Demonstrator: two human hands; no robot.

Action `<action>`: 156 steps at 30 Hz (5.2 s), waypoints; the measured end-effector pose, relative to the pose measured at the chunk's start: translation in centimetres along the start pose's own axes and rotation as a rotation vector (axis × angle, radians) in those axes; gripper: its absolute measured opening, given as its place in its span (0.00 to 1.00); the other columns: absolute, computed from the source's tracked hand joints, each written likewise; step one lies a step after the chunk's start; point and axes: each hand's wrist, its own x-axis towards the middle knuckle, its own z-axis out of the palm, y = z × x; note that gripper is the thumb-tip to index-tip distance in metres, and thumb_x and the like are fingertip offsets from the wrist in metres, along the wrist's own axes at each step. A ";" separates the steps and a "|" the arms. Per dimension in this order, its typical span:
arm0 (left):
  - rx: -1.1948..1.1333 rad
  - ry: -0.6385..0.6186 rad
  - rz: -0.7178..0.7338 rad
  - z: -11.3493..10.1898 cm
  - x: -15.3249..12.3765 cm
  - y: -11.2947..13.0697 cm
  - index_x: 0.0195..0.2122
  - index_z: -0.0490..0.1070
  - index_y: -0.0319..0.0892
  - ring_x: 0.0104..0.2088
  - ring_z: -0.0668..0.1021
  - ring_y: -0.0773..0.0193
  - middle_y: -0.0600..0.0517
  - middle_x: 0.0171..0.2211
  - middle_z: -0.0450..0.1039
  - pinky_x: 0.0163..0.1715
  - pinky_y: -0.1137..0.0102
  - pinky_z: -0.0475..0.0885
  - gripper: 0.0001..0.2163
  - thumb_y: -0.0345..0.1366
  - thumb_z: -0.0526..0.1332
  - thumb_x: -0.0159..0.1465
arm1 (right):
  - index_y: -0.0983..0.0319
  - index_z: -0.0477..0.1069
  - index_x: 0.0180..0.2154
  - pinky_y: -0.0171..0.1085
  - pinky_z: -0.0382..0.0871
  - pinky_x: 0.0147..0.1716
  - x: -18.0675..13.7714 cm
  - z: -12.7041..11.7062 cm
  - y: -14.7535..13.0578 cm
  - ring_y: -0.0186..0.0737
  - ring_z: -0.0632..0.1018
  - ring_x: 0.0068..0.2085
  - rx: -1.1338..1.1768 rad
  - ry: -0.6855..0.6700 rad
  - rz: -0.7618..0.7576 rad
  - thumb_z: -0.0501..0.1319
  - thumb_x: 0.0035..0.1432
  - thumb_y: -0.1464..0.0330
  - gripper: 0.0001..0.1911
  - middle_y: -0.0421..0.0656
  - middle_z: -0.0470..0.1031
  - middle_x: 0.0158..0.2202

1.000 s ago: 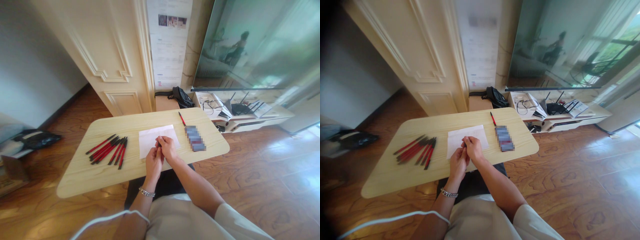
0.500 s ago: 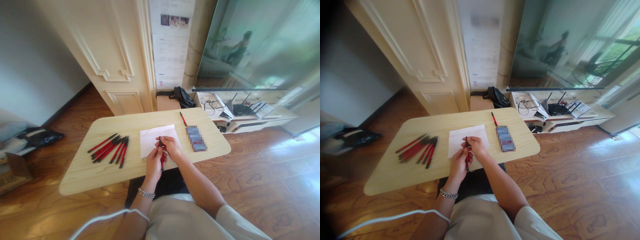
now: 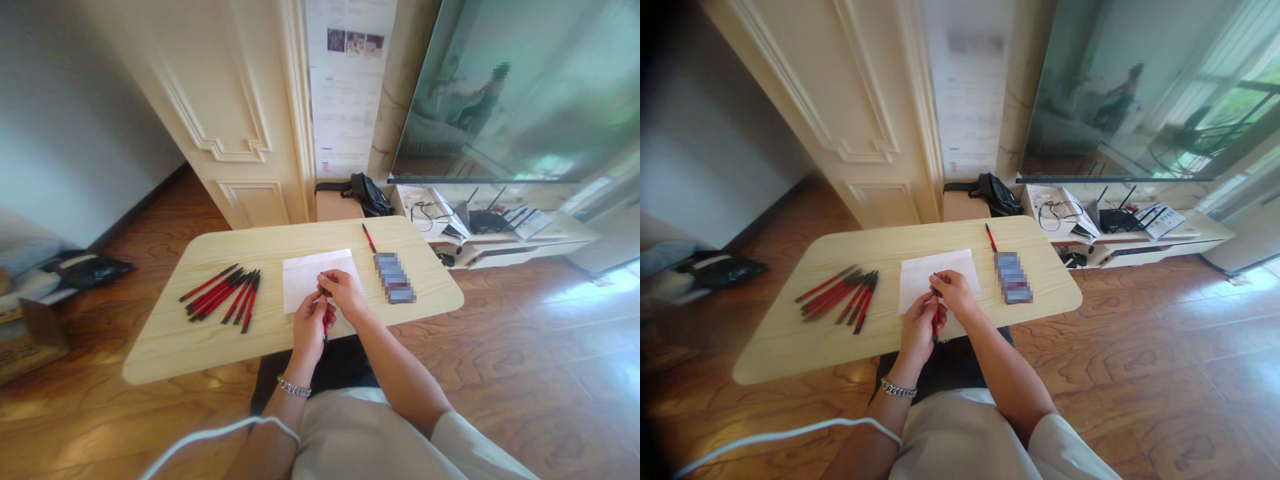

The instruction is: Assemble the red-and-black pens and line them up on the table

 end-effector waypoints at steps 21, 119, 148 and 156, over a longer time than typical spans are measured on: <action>-0.021 0.001 0.017 -0.2 0.1 -0.3 0.36 0.70 0.38 0.18 0.68 0.73 0.54 0.22 0.69 0.15 0.78 0.57 0.15 0.44 0.65 0.56 | 0.63 0.73 0.38 0.34 0.68 0.31 -0.2 -0.3 -0.5 0.33 0.74 0.29 -0.030 -0.124 0.041 0.63 0.51 0.54 0.21 0.44 0.76 0.32; 0.005 0.054 -0.046 -1.6 -1.3 0.3 0.38 0.69 0.39 0.17 0.69 0.72 0.56 0.20 0.68 0.14 0.79 0.53 0.15 0.45 0.64 0.56 | 0.62 0.76 0.30 0.36 0.61 0.35 1.6 -0.6 -1.0 0.42 0.76 0.35 -1.274 0.060 -0.147 0.57 0.58 0.58 0.16 0.50 0.78 0.32; -0.034 0.036 -0.106 -1.6 -1.5 0.3 0.41 0.69 0.38 0.18 0.71 0.71 0.54 0.22 0.71 0.16 0.78 0.59 0.17 0.43 0.64 0.54 | 0.61 0.76 0.38 0.35 0.63 0.40 2.0 -0.7 -0.6 0.42 0.77 0.40 -1.245 0.070 -0.092 0.59 0.56 0.63 0.12 0.48 0.79 0.36; -0.069 0.028 -0.115 -1.3 -1.6 1.2 0.49 0.64 0.38 0.22 0.77 0.65 0.51 0.25 0.74 0.24 0.71 0.71 0.24 0.45 0.65 0.56 | 0.63 0.73 0.30 0.33 0.64 0.28 -0.9 -1.0 -0.5 0.35 0.73 0.27 -0.653 0.026 -0.088 0.55 0.58 0.57 0.17 0.42 0.75 0.26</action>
